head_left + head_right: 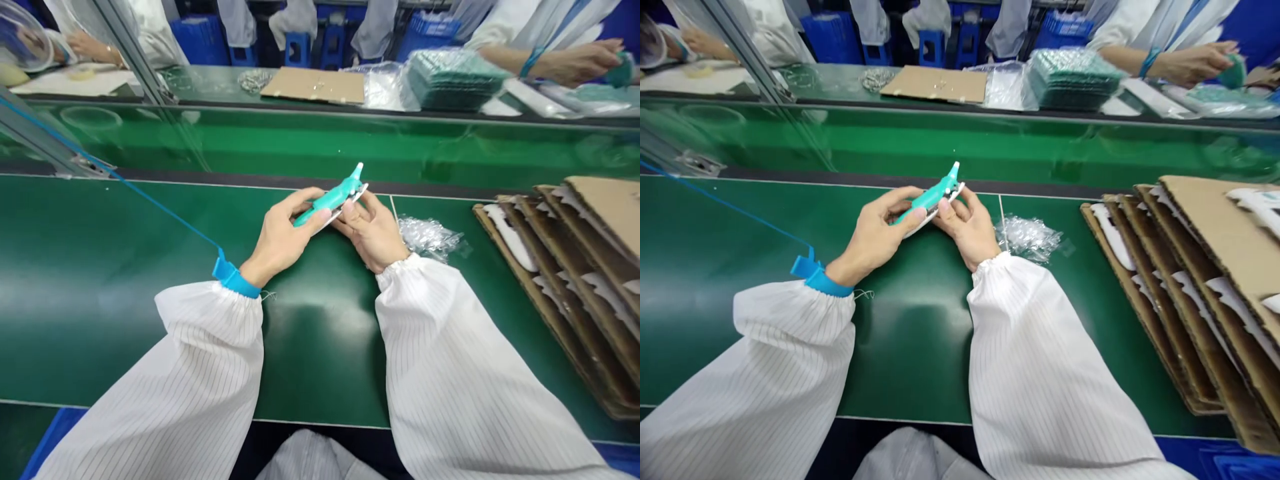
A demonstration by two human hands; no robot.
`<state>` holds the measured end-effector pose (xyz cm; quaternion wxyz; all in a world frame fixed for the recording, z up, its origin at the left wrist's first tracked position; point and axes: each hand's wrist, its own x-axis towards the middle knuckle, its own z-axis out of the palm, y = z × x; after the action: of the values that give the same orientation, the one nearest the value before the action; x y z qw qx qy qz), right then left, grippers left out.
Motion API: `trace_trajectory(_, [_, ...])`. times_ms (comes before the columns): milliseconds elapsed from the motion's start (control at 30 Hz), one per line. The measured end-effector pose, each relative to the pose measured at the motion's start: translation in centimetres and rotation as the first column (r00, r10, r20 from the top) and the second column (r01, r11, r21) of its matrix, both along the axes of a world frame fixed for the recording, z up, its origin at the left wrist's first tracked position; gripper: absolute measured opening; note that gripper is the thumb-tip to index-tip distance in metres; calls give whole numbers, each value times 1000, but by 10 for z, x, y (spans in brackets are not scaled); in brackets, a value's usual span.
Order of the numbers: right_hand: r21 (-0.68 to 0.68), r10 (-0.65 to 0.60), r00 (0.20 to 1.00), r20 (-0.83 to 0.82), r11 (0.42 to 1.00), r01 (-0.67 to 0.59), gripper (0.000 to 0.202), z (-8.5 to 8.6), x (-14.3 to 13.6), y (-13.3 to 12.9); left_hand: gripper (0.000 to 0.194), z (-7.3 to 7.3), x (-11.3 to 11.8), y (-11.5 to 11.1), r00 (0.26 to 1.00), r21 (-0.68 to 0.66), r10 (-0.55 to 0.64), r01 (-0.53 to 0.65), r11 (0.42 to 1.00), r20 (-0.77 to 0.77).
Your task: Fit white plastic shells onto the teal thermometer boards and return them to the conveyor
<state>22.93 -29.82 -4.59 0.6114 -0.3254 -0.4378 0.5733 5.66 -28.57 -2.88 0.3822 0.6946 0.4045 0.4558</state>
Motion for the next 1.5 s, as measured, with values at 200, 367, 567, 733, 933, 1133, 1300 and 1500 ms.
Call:
trace_trajectory(200, [-13, -52, 998, 17, 999, 53, 63, -1, -1, 0, 44, 2, -1, -5, 999, -107, -47, 48, 993, 16])
trace_trajectory(367, [-4, -76, 994, 80, 997, 77, 64, -2, -1, 0, 44, 7, -2, -8, 997, -134, -83, 82, 988, 4])
trace_trajectory(567, [-39, -74, 997, 16, 996, 75, 56, 2, -3, -1, 52, 9, -1, -10, 989, -103, -121, 112, 988, -83])
trace_trajectory(733, [-136, -131, 985, -110, 984, 116, 57, 6, 1, 2, 35, 10, 3, -17, 945, -21, -52, 48, 999, -323])
trace_trajectory(933, [-152, -122, 983, -137, 983, 101, 54, 7, 1, 0, 31, 9, 10, -26, 879, 118, 70, -16, 993, -471])
trace_trajectory(1133, [-73, -39, 991, -127, 997, 30, 42, 15, 4, -5, 34, 3, 12, -28, 881, 257, 163, -49, 965, -445])
trace_trajectory(1300, [-26, -7, 992, -126, 1000, 4, 38, 21, 6, -8, 36, 1, 12, -29, 867, 429, 261, -61, 901, -424])
trace_trajectory(1500, [-27, -12, 992, -122, 1000, 9, 42, 21, 4, -8, 34, 4, 13, -31, 838, 497, 328, -79, 864, -436])
